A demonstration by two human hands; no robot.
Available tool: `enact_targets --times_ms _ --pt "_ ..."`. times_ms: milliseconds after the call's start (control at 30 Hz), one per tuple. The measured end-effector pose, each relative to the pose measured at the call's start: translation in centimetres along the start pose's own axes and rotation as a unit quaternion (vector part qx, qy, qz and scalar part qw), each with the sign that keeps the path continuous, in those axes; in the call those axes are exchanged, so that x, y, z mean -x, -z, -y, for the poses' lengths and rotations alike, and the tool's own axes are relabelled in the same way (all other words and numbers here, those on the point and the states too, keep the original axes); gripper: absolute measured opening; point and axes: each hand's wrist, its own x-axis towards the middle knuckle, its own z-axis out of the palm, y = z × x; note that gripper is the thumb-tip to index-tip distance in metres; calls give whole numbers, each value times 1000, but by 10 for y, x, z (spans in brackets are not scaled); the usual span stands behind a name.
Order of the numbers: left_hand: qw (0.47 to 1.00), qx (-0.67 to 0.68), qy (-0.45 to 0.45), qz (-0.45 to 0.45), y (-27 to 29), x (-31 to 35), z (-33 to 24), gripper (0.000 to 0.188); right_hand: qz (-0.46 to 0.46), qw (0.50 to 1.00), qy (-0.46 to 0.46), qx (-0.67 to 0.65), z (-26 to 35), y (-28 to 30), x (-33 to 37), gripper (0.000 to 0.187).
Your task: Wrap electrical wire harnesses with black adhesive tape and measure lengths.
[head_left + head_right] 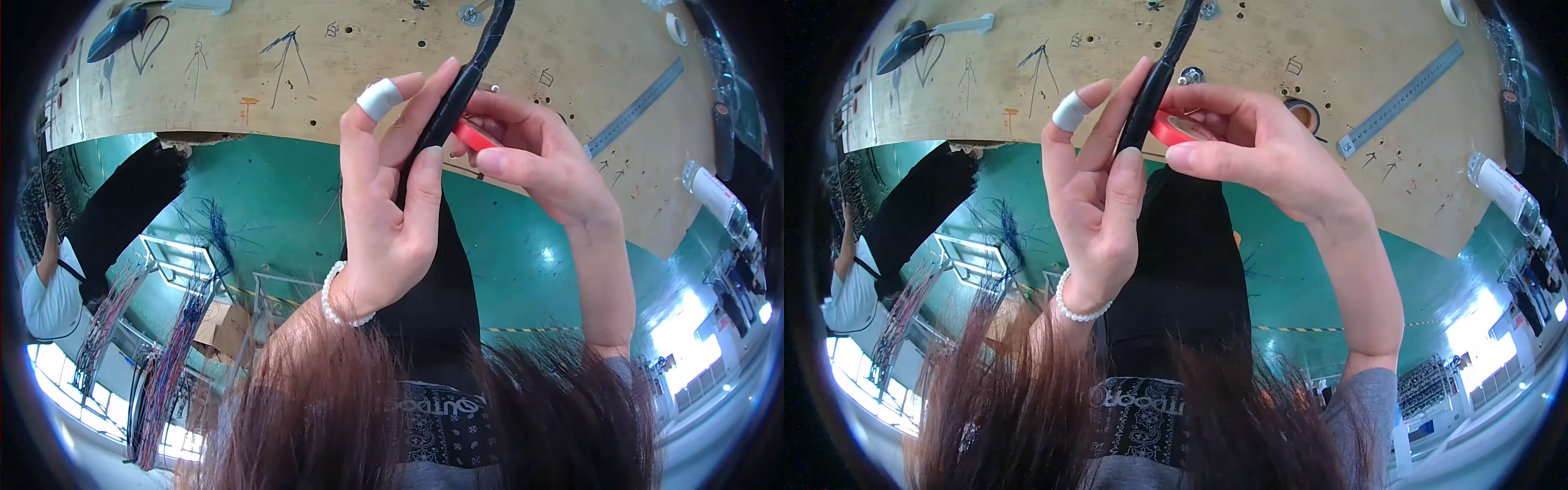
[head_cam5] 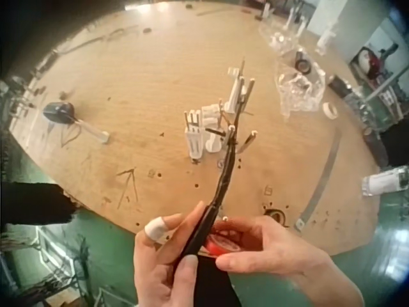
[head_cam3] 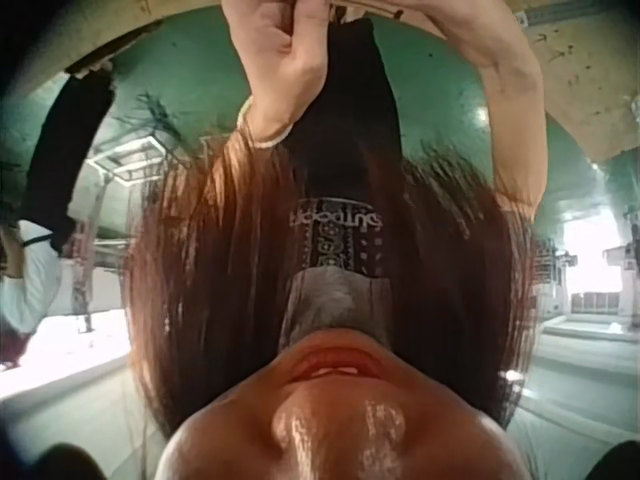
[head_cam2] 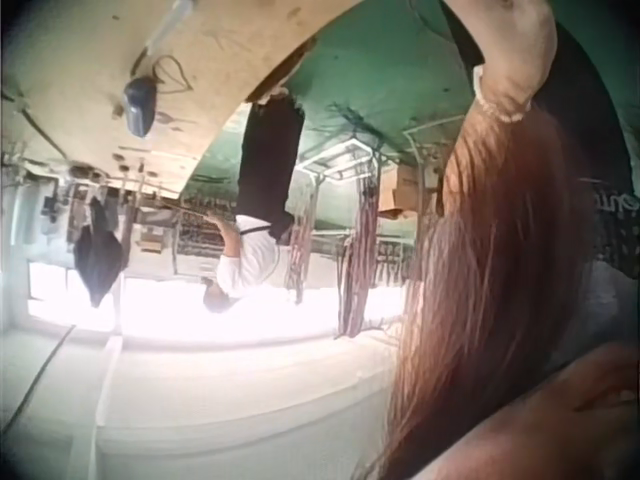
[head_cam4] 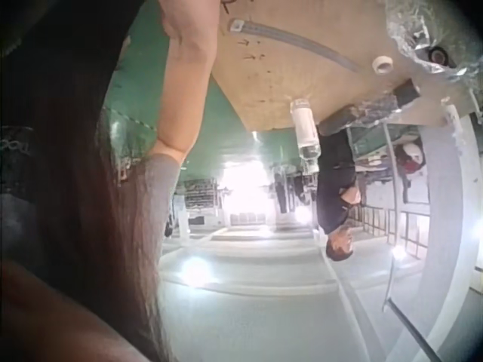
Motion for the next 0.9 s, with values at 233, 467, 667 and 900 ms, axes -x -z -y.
enact_targets --times_ms 233,467,667,900 --pt "999 -25 -21 -1 -1 0 4 46 21 999 -25 -12 9 1 8 65" --pt "986 63 146 -52 -9 2 -16 45 16 997 -38 -66 16 -5 16 67" --pt "931 165 326 -5 8 -5 -25 39 18 999 -28 -6 24 -3 17 61" --pt "963 94 253 -7 7 -4 -25 26 -85 992 -81 41 34 -18 27 42"
